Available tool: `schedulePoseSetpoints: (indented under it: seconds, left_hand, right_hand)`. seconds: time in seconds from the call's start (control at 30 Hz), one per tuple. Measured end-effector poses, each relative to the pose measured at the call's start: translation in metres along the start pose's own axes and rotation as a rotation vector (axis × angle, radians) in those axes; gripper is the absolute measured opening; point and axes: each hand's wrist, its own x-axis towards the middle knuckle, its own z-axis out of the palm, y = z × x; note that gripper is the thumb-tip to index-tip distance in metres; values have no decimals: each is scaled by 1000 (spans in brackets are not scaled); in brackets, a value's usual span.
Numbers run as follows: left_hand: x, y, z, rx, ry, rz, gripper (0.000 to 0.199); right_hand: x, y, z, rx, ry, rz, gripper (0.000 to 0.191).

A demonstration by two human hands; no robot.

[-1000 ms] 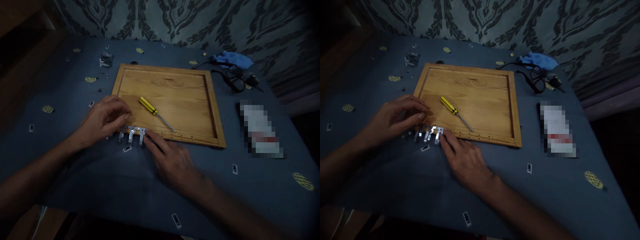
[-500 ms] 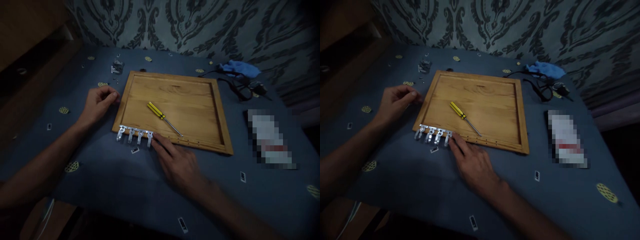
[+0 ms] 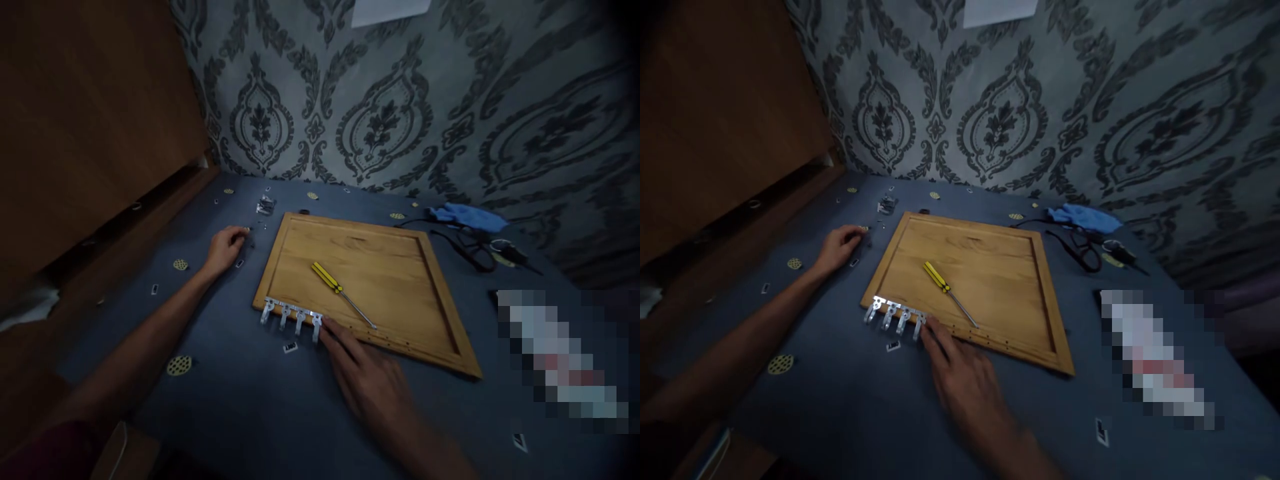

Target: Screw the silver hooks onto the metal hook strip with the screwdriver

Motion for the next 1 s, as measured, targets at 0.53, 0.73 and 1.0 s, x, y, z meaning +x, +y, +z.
schedulePoseSetpoints:
  seconds: [0.53, 0.73, 1.0]
  left_hand:
    - [31, 31, 10, 320, -114, 1, 38]
    - [31, 19, 10, 287, -86, 21, 38]
    - [39, 1, 10, 260, -59, 52, 38]
  right_hand:
    - [-9, 2, 8, 26, -51, 15, 54]
    - [-12, 2, 9, 24, -52, 24, 56]
    - [-13, 4, 12, 62, -80, 34, 59]
